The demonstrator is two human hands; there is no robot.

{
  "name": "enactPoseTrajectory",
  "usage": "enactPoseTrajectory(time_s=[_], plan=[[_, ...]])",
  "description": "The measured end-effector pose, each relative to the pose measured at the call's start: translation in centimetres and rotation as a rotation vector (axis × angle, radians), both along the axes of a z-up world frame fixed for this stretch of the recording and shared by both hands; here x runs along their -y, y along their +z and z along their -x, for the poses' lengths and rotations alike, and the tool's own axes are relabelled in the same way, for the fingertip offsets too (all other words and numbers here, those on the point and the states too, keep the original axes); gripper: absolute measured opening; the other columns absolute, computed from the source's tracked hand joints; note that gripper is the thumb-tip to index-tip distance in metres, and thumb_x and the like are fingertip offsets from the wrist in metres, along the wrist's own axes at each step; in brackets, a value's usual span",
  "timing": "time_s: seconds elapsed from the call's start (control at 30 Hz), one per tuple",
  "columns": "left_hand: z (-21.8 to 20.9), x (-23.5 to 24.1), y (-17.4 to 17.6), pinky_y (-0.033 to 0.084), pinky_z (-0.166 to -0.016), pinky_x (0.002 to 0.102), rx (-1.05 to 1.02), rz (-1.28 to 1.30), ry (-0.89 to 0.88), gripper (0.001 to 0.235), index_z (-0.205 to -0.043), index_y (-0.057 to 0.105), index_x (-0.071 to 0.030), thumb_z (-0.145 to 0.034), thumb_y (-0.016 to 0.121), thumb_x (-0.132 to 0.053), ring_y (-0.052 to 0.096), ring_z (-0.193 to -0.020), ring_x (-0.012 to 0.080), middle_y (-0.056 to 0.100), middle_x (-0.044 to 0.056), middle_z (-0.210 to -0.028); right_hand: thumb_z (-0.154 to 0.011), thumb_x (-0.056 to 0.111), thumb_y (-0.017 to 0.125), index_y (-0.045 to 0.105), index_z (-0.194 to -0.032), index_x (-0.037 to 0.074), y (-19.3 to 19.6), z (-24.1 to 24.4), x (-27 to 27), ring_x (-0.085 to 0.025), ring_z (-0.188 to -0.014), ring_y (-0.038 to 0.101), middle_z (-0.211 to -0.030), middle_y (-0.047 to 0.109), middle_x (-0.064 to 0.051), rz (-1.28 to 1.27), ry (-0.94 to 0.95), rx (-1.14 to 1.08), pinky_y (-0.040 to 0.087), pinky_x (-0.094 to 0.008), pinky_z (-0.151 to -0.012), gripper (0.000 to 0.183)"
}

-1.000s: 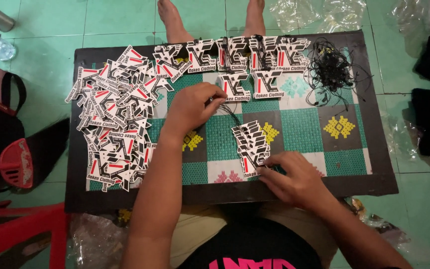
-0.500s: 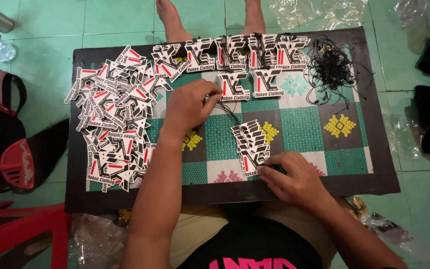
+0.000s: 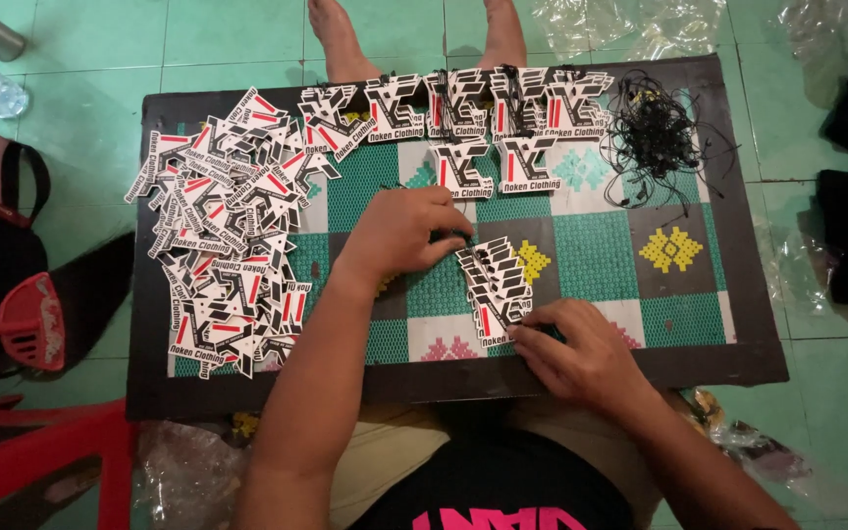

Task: The person threads black cords through the holes of white clothing tags and ties them into knots. They repeat this process for multiple tags, stacking the finished ones on the table.

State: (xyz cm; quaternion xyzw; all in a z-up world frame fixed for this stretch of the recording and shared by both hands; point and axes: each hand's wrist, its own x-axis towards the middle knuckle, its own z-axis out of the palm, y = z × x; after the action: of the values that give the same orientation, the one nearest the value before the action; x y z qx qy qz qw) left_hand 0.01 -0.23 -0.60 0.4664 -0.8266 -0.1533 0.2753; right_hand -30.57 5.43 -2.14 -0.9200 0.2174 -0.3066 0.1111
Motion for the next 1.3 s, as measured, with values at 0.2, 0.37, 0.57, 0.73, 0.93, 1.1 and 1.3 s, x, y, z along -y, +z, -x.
enactPoseTrajectory(time_s=[0.2, 0.37, 0.57, 0.73, 0.93, 1.1, 1.3], plan=[[-0.1, 0.3, -1.0, 0.056, -0.063, 0.040, 0.027, 0.014, 0.034, 0.010, -0.089, 0.075, -0.024, -0.090, 0.079, -0.033, 0.069, -0.072, 0.0263, 0.064, -0.003, -0.082, -0.087, 0.015, 0.076, 0.078, -0.106, 0.014, -0.3, 0.1, -0.1, -0.026, -0.089, 0.071, -0.100, 0.070, -0.009, -0.025, -0.016, -0.018, 0.056, -0.040, -0.073, 0.018], [-0.1, 0.3, -1.2, 0.056, -0.063, 0.040, 0.021, 0.013, 0.033, 0.009, -0.090, 0.075, -0.023, -0.090, 0.079, -0.031, 0.070, -0.073, 0.0263, 0.065, -0.003, -0.082, -0.087, 0.015, 0.077, 0.078, -0.107, 0.014, -0.3, 0.2, 0.0, -0.027, -0.091, 0.071, -0.100, 0.070, -0.009, 0.006, -0.011, -0.007, 0.057, -0.041, -0.075, 0.021], [-0.4, 1.1, -3.7, 0.056, -0.063, 0.043, 0.064, 0.056, 0.059, 0.012, -0.092, 0.072, -0.024, -0.088, 0.078, -0.034, 0.071, -0.078, 0.0277, 0.063, -0.003, -0.083, -0.085, 0.016, 0.079, 0.078, -0.109, 0.015, -0.5, 0.2, -0.1, -0.028, -0.090, 0.070, -0.101, 0.070, -0.007, 0.041, -0.049, 0.048, 0.057, -0.043, -0.078, 0.024], [-1.1, 1.0, -3.5, 0.055, -0.062, 0.045, 0.064, 0.134, 0.129, 0.012, -0.090, 0.069, -0.025, -0.088, 0.076, -0.034, 0.069, -0.078, 0.0286, 0.061, -0.004, -0.083, -0.085, 0.019, 0.078, 0.078, -0.107, 0.015, 0.1, 0.1, -0.1, -0.029, -0.094, 0.069, -0.106, 0.071, -0.007, 0.024, -0.065, 0.047, 0.057, -0.044, -0.083, 0.023], [-3.9, -1.1, 2.5, 0.061, -0.062, 0.046, 0.207, 0.040, 0.615, 0.032, -0.111, 0.075, -0.017, -0.092, 0.077, -0.042, 0.068, -0.106, 0.0270, 0.073, 0.001, -0.109, -0.089, 0.012, 0.078, 0.075, -0.112, 0.008, 1.9, 1.2, 2.1, -0.029, -0.093, 0.064, -0.108, 0.068, -0.014, -0.096, -0.008, -0.035, 0.055, -0.040, -0.082, 0.024], [-8.5, -4.0, 4.1, 0.054, -0.086, 0.057, 0.344, -0.375, 0.971, 0.049, -0.125, 0.066, -0.008, -0.093, 0.077, -0.044, 0.055, -0.117, 0.0408, 0.063, 0.016, -0.124, -0.091, 0.011, 0.082, 0.074, -0.112, 0.004, 4.5, 1.3, 5.4, -0.032, -0.092, 0.064, -0.108, 0.067, -0.018, 0.133, -0.006, -0.101, 0.054, -0.046, -0.083, 0.023], [-10.6, -6.2, -0.1, 0.044, -0.096, 0.054, 0.503, -0.258, 1.030, 0.045, -0.119, 0.072, -0.017, -0.087, 0.080, -0.048, 0.057, -0.119, 0.0351, 0.066, 0.006, -0.127, -0.089, 0.018, 0.082, 0.074, -0.115, 0.007, 5.0, 0.7, 9.3, -0.033, -0.089, 0.067, -0.103, 0.072, -0.019, 0.246, 0.119, -0.227, 0.052, -0.048, -0.076, 0.030]])
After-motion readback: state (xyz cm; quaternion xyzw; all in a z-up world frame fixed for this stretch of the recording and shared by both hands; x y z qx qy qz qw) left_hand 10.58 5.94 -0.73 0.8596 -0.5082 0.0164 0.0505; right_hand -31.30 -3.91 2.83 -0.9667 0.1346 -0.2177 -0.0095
